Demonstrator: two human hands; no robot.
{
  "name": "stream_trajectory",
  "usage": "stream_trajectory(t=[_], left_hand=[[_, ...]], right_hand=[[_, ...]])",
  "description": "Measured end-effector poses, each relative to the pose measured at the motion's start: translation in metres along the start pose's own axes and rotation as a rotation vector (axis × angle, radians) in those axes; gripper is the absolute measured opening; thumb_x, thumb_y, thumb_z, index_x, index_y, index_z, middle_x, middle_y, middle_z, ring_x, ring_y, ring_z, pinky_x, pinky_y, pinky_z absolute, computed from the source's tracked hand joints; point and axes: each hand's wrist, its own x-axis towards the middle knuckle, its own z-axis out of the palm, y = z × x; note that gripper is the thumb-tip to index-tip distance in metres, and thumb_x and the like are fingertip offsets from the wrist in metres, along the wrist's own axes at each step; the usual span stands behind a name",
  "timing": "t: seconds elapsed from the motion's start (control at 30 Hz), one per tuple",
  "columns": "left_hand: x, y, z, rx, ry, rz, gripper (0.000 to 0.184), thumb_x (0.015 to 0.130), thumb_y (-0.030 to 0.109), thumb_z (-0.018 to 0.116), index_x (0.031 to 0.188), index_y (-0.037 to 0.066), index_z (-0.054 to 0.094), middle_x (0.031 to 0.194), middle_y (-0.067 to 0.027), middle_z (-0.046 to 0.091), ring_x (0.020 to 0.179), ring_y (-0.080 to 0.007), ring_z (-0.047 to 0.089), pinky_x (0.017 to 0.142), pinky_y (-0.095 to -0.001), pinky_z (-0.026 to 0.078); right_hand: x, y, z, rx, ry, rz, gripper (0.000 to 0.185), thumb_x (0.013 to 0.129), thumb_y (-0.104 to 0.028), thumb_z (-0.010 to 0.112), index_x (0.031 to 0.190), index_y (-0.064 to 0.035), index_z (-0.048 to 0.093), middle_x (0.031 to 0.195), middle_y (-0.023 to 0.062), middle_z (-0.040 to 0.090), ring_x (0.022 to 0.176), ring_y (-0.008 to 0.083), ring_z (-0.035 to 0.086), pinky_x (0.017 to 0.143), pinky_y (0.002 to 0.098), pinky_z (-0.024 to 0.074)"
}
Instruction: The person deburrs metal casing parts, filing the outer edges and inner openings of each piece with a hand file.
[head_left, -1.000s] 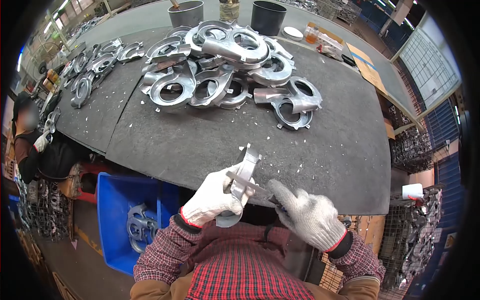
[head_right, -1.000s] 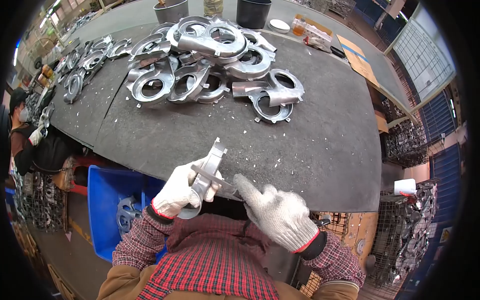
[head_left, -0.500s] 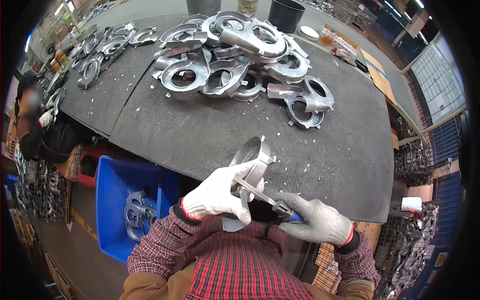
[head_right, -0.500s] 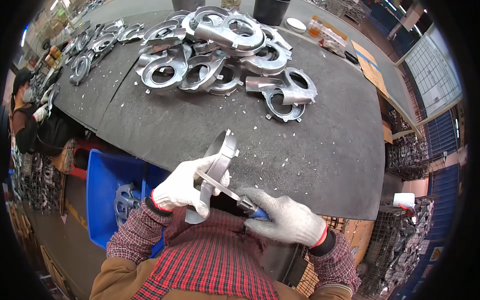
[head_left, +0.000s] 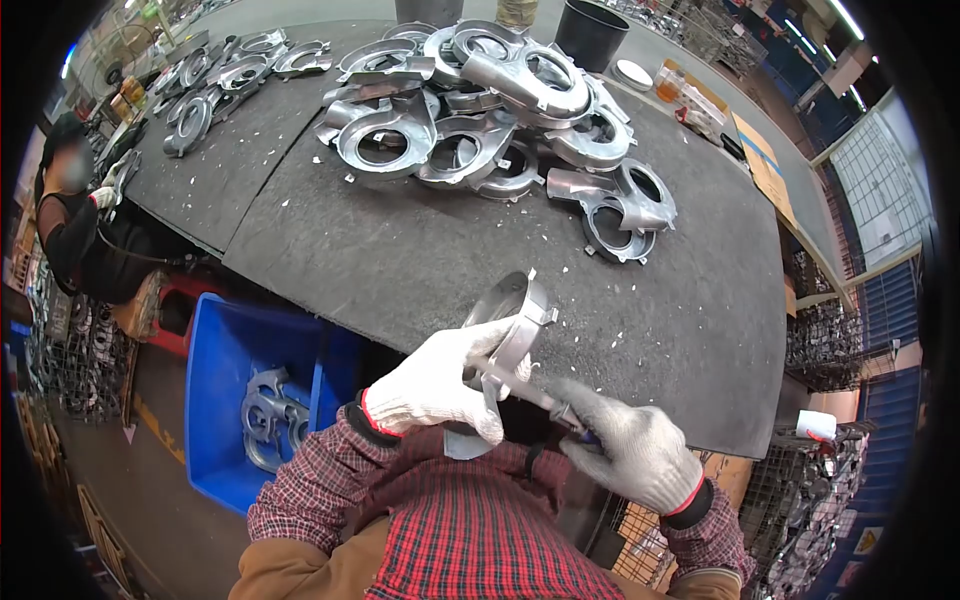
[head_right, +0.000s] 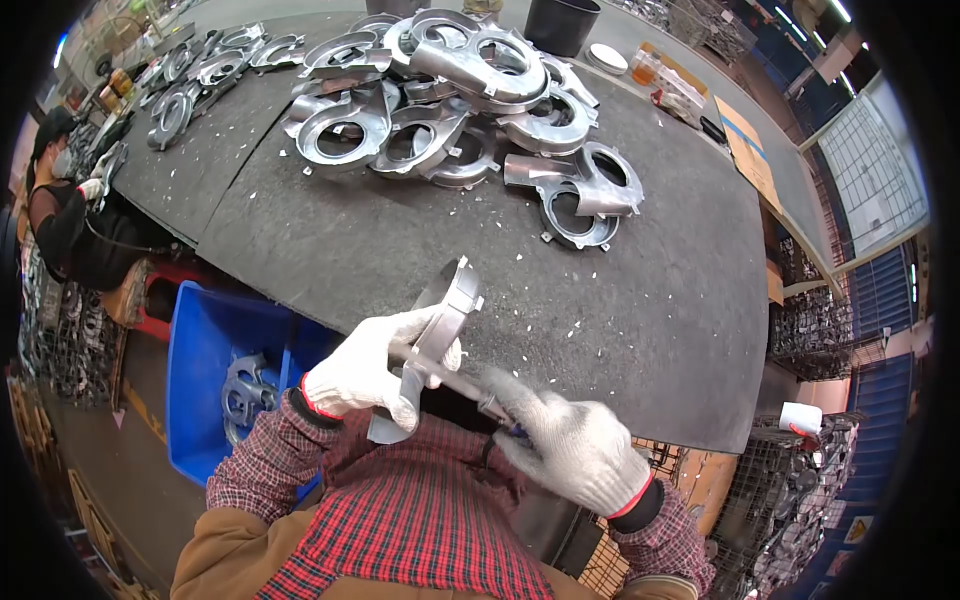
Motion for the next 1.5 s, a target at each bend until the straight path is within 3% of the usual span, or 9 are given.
stream_trajectory(t=[0.2,0.53,0.67,0.73,0.9,1.07,1.23,1.27,1.5], left_hand=[[-0.009,0.004,0.002,0.162,0.021,-0.021,0.132,0.045,0.024,0.112,0.163,0.003,0.055,0.12,-0.001,0.072,0.1,-0.0105,0.063,0.094,-0.0292,0.055],[-0.059,-0.007,-0.022,0.137,0.485,0.228,0.103,0.07,0.06,0.1,0.14,-0.007,0.066,0.097,-0.0046,0.072,0.083,-0.0128,0.066,0.075,-0.0299,0.057],[-0.154,0.033,-0.058,0.551,0.805,-0.305,0.085,0.068,0.024,0.091,0.144,-0.004,0.068,0.099,-0.0081,0.073,0.086,-0.0198,0.072,0.079,-0.0324,0.06],[-0.175,0.03,-0.062,1.622,0.677,-0.799,0.081,0.07,0.025,0.095,0.144,0.001,0.07,0.123,-0.0197,0.078,0.11,-0.0346,0.078,0.094,-0.044,0.064],[-0.008,0.053,0.002,1.206,0.495,0.115,0.068,0.086,0.028,0.091,0.143,-0.001,0.069,0.132,-0.0209,0.077,0.119,-0.0369,0.077,0.106,-0.0424,0.06],[0.243,0.061,0.061,1.337,0.055,0.613,0.068,0.1,0.046,0.074,0.153,0.007,0.058,0.127,-0.0183,0.075,0.115,-0.0375,0.072,0.1,-0.0495,0.057],[0.374,0.012,0.07,1.93,0.156,0.248,0.085,0.091,0.04,0.082,0.162,0.01,0.047,0.132,-0.0223,0.069,0.128,-0.0413,0.064,0.114,-0.0606,0.041],[0.375,0.02,0.072,1.879,0.143,0.199,0.08,0.091,0.037,0.081,0.16,0.01,0.05,0.133,-0.0215,0.069,0.127,-0.0413,0.066,0.111,-0.0597,0.044],[0.272,0.071,0.066,1.15,0.375,0.522,0.095,0.09,0.033,0.079,0.172,0.008,0.037,0.15,-0.0283,0.061,0.124,-0.0422,0.067,0.11,-0.0525,0.053]], right_hand=[[0.012,0.026,-0.009,0.539,-0.517,0.077,0.079,0.095,-0.033,0.087,0.163,-0.0115,0.051,0.118,0.0167,0.081,0.103,0.0328,0.082,0.088,0.0429,0.0645],[-0.001,0.029,0.019,0.519,-0.605,-0.32,0.073,0.103,-0.032,0.072,0.168,-0.017,0.042,0.114,0.0199,0.081,0.094,0.043,0.079,0.085,0.0493,0.0644],[-0.025,0.064,0.035,0.614,-0.261,0.055,0.077,0.102,-0.038,0.075,0.168,-0.0168,0.042,0.122,0.0238,0.078,0.103,0.0445,0.079,0.089,0.0507,0.0641],[-0.037,0.081,0.048,0.664,0.119,0.268,0.076,0.102,-0.036,0.077,0.167,-0.0165,0.042,0.125,0.0245,0.078,0.112,0.0472,0.077,0.093,0.0516,0.0635],[-0.032,0.093,0.061,1.011,0.504,0.602,0.073,0.104,-0.024,0.075,0.167,-0.0109,0.04,0.083,0.007,0.067,0.061,0.0137,0.065,0.059,0.0346,0.0569],[-0.032,0.122,0.107,1.19,0.813,0.517,0.075,0.103,-0.021,0.074,0.167,-0.0071,0.037,0.093,0.0089,0.067,0.057,0.0145,0.063,0.051,0.0325,0.0532],[-0.023,0.095,0.091,1.147,0.909,0.599,0.064,0.107,-0.023,0.07,0.163,-0.0086,0.042,0.111,0.0113,0.067,0.075,0.018,0.065,0.054,0.0342,0.0535],[-0.023,0.101,0.103,1.128,1.006,0.545,0.063,0.109,-0.026,0.069,0.164,-0.0076,0.045,0.135,0.0149,0.069,0.098,0.0182,0.069,0.067,0.0349,0.0582],[-0.034,0.089,0.079,1.237,0.885,0.594,0.072,0.109,-0.025,0.072,0.169,-0.0073,0.036,0.133,0.0119,0.07,0.088,0.0125,0.066,0.069,0.0274,0.0571]])
